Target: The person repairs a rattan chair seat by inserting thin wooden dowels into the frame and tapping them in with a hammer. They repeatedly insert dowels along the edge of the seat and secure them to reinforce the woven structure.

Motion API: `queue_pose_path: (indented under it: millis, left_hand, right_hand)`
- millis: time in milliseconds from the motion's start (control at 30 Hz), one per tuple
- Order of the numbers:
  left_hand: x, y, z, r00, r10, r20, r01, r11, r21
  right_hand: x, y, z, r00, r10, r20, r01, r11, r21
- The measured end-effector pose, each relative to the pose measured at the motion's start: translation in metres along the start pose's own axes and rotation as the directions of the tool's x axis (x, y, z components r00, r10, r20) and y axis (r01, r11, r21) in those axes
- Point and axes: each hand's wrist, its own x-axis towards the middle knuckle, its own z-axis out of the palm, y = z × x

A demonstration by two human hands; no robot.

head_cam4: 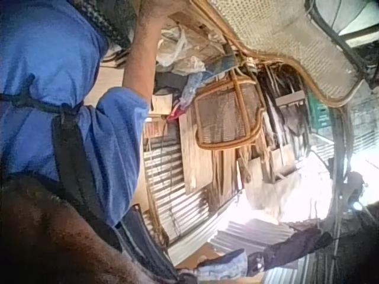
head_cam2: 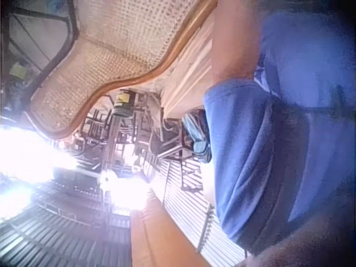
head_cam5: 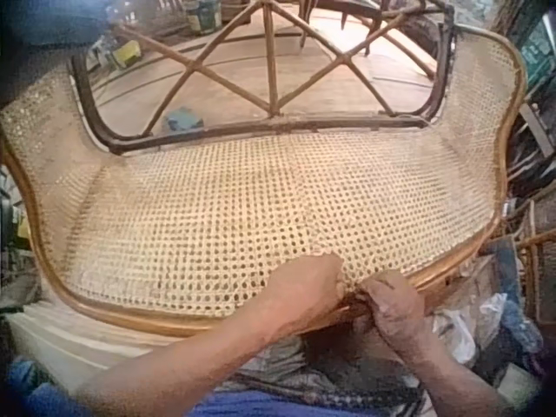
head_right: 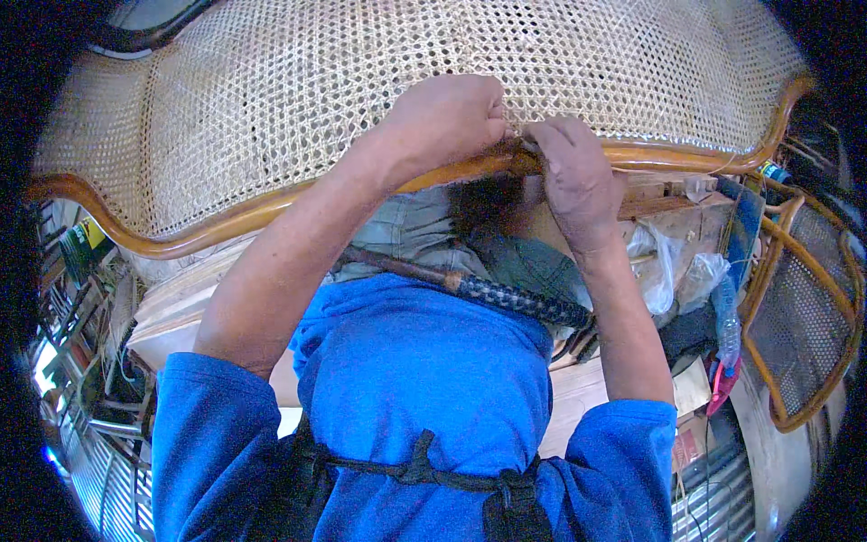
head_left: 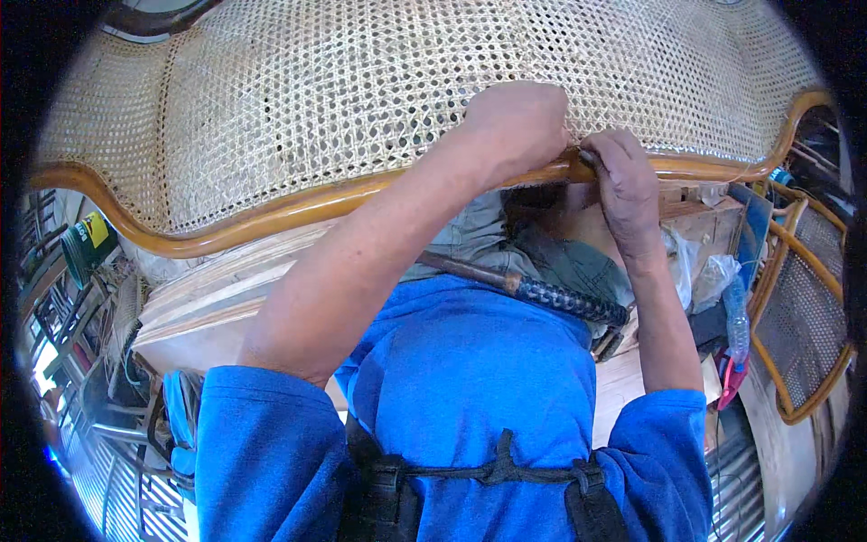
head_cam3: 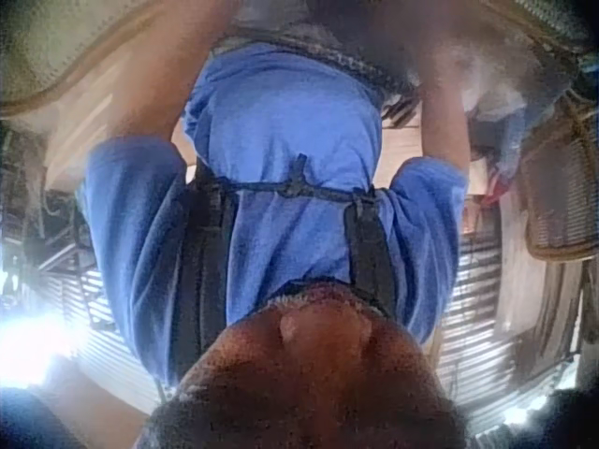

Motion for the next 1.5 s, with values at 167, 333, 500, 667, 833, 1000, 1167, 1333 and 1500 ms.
queue_pose_path:
  millis: [167, 333, 500, 667, 833, 1000, 1167, 1333, 1500]
  left_hand:
    - [0.000, -0.004, 0.000, 0.998, 0.054, -0.010, -0.055, 0.997, -0.055]
    - [-0.006, -0.004, -0.004, 0.999, 0.051, -0.007, -0.051, 0.994, -0.097]
    - [-0.009, -0.003, -0.004, 0.999, 0.051, -0.019, -0.053, 0.994, -0.097]
    - [-0.011, -0.003, -0.001, 0.997, 0.044, -0.065, -0.051, 0.992, -0.113]
    - [-0.010, -0.005, 0.002, 0.995, 0.057, -0.088, -0.067, 0.991, -0.118]
    - [-0.010, -0.004, 0.002, 0.996, 0.041, -0.077, -0.050, 0.992, -0.116]
    - [-0.011, -0.003, 0.000, 0.996, 0.045, -0.077, -0.054, 0.992, -0.115]
    - [-0.011, -0.003, -0.001, 0.993, 0.063, -0.101, -0.076, 0.988, -0.133]
    - [-0.011, -0.002, -0.002, 0.997, 0.051, -0.064, -0.058, 0.992, -0.113]
  right_hand:
    - [-0.003, 0.000, 0.000, 0.999, -0.006, -0.047, 0.005, 1.000, -0.015]
    - [-0.001, -0.004, 0.001, 0.998, 0.047, -0.034, -0.048, 0.999, -0.025]
    - [0.002, -0.007, 0.001, 0.998, 0.058, -0.027, -0.060, 0.996, -0.065]
    - [0.005, -0.013, -0.003, 0.999, 0.033, -0.028, -0.035, 0.997, -0.066]
    - [0.004, -0.011, -0.004, 1.000, 0.004, -0.015, -0.005, 0.998, -0.060]
    - [0.004, -0.012, -0.008, 1.000, 0.018, 0.012, -0.017, 0.999, -0.048]
    - [0.003, -0.013, -0.010, 0.999, 0.028, 0.023, -0.027, 0.999, -0.043]
    - [0.002, -0.013, -0.006, 1.000, -0.010, 0.009, 0.011, 0.993, -0.121]
    - [0.005, -0.010, -0.005, 0.999, -0.035, 0.035, 0.039, 0.993, -0.112]
